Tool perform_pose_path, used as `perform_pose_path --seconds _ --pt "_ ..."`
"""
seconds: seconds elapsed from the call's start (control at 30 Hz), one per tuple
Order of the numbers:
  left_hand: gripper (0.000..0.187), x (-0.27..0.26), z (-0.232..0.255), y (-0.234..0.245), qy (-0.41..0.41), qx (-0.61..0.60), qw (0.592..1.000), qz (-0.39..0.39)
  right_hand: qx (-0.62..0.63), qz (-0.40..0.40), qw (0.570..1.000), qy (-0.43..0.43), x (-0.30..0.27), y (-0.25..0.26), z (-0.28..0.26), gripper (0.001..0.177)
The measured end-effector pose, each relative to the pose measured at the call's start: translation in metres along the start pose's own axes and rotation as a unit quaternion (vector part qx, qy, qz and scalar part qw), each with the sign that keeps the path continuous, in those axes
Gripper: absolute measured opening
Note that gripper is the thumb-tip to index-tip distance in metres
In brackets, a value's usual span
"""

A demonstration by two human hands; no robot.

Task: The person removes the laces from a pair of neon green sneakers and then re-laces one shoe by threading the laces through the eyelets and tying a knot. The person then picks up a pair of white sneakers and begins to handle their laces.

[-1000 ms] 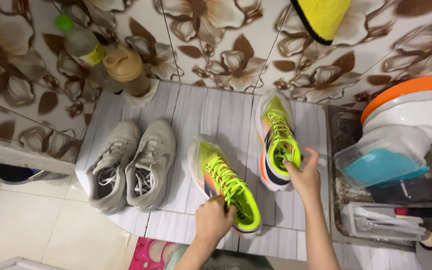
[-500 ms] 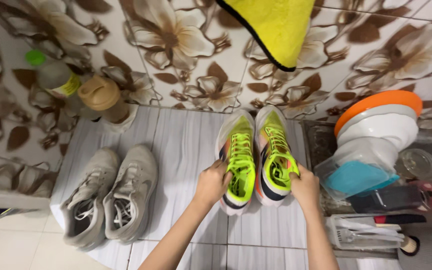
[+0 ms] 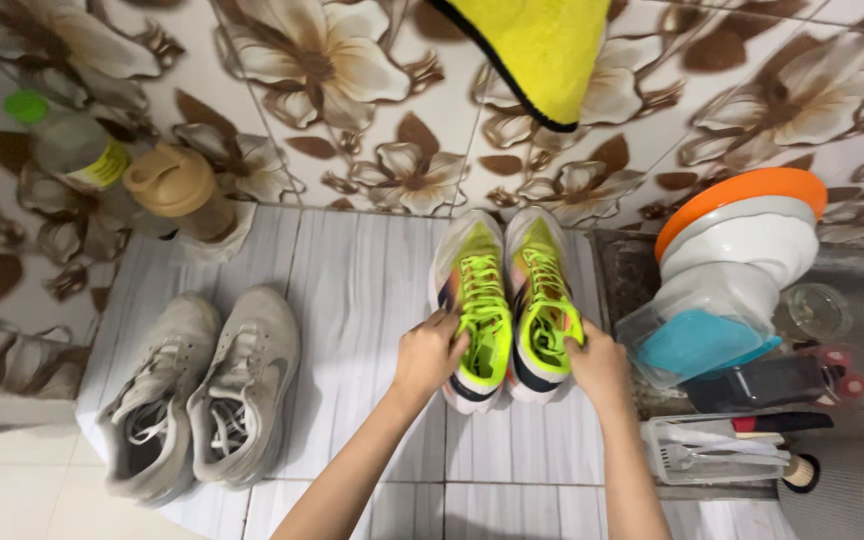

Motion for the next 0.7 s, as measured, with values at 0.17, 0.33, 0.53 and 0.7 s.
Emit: perform_pose_path --seconds 0.17,0.33,0.53,0.7 --pt "0.020 -0.015 -0.004 0.052 0.125 -0.050 0.991 -0.017 0.002 0.113 0.980 0.164 -0.021 0.008 -0.040 0.040" --pt "0.017 -0.061 -0.036 0.144 0.210 0.064 0.966 0.138 -0.142 -0.079 0.984 0.066 -0.021 -0.025 -0.073 0.063" --pt "0.025 -0.133 -0.068 0.210 0.348 0.196 0.907 0.135 -0.143 -0.148 0.977 -0.048 -0.003 -0.040 -0.076 0.059" --pt "0.030 -0.156 -0.075 0.192 0.247 0.253 0.922 0.160 -0.173 -0.095 0.980 -0.029 0.000 -0.049 -0.078 0.060"
Point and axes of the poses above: each hand's wrist, its own x-axis towards the middle knuckle, its own y-axis out of the back of the hand, z = x × y, the point moved 3 cm from there along x, towards the middle knuckle, and after that the axes turned 6 degrees about y, right-handed, at the moved point
